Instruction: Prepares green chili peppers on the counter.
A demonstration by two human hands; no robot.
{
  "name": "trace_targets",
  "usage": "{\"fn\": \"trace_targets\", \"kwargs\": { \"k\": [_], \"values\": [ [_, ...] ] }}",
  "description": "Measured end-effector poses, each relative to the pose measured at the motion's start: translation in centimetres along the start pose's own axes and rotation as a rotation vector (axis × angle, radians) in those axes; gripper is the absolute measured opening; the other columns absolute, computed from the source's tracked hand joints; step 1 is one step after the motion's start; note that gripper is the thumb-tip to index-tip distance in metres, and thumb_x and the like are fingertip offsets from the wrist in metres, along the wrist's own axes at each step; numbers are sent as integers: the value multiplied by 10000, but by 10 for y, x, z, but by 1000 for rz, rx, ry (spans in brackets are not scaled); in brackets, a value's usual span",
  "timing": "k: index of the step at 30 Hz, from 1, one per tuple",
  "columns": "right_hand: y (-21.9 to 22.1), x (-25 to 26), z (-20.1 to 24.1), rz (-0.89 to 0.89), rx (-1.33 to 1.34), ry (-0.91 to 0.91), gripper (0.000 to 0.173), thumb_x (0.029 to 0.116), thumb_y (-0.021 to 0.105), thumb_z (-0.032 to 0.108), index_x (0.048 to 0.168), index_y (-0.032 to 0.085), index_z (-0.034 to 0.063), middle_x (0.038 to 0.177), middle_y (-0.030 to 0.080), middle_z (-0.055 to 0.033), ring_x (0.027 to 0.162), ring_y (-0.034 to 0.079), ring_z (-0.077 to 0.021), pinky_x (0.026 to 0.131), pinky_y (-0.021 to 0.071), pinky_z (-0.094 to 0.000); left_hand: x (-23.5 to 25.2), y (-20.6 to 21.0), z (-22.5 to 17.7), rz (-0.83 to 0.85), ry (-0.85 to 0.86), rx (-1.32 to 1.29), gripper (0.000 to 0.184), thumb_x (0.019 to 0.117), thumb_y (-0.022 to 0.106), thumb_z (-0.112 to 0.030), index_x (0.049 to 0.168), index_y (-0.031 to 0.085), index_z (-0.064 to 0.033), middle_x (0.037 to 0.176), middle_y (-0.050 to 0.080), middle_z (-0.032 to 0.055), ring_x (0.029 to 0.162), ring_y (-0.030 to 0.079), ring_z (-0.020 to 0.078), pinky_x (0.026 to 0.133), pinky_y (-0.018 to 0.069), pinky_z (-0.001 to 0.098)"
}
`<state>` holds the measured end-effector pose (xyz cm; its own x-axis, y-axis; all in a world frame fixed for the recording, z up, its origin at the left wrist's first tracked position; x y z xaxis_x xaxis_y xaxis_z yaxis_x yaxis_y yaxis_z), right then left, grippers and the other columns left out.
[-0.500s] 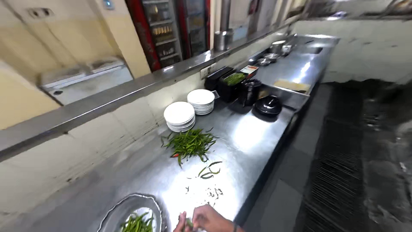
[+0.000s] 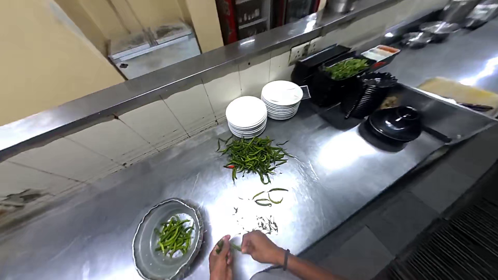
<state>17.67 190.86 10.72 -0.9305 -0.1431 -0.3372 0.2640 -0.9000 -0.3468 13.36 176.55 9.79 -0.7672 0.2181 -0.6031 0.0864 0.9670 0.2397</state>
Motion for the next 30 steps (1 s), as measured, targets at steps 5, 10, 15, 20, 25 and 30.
{"fn": "trace_targets", "kwargs": {
  "k": [5, 10, 15, 20, 25, 30],
  "values": [
    [-43, 3, -31, -80, 3, 267, 224, 937, 671, 236, 1029, 747, 47, 947, 718, -146, 898, 682, -299, 850, 533, -528, -27, 48, -35, 51, 676, 587, 138, 839, 728, -23, 954, 796, -57, 925, 701, 51, 847, 676, 92, 777, 599, 248],
    [-25, -25, 15, 105, -426, -328, 132, 944, 596, 36, 1007, 713, 26, 1058, 690, -180, 992, 679, -369, 846, 545, -558, -18, 53, -28, -96, 548, 572, 121, 885, 689, -28, 972, 771, -39, 930, 718, 60, 813, 680, 114, 738, 590, 279],
    [-32, -42, 22, -5, -417, -628, 172, 964, 587, 49, 1035, 733, 105, 967, 699, -106, 895, 696, -290, 785, 580, -479, -5, 23, -6, -204, -10, -166, 144, 1058, 530, -111, 1098, 619, -5, 698, 542, 0, 484, 443, 35, 449, 408, 168],
    [-58, 8, -4, 64, -475, -187, 319, 1057, 449, 169, 1258, 688, 99, 1119, 721, -160, 1041, 697, -347, 903, 537, -546, -21, 16, 10, -137, -145, -568, 239, 1107, 426, -264, 1089, 591, -93, 893, 696, 65, 654, 661, 124, 559, 561, 241],
    [-82, 42, -2, -89, -579, -81, 249, 988, 604, 237, 1039, 711, 19, 1183, 633, -179, 1114, 622, -357, 902, 538, -514, -35, 14, 30, -127, -240, -604, 311, 1111, 389, -334, 1025, 596, -119, 801, 684, 61, 779, 711, 230, 796, 608, 462],
    [-121, 80, -16, -307, -633, 163, 289, 999, 586, 239, 1175, 704, 44, 1249, 631, -182, 1178, 598, -370, 941, 515, -522, -30, 27, 29, 18, -197, -500, 153, 1089, 466, -176, 1107, 561, -57, 888, 699, 105, 789, 725, 211, 757, 627, 356]
  ]
}}
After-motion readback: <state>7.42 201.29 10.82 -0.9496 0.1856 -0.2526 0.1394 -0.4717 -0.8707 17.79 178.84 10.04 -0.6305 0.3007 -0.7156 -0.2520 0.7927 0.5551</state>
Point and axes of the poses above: each hand's wrist, its own x-axis towards the middle knuckle, its own y-axis out of the palm, z = x × y, the point moved 9 cm from there along x, towards the middle knuckle
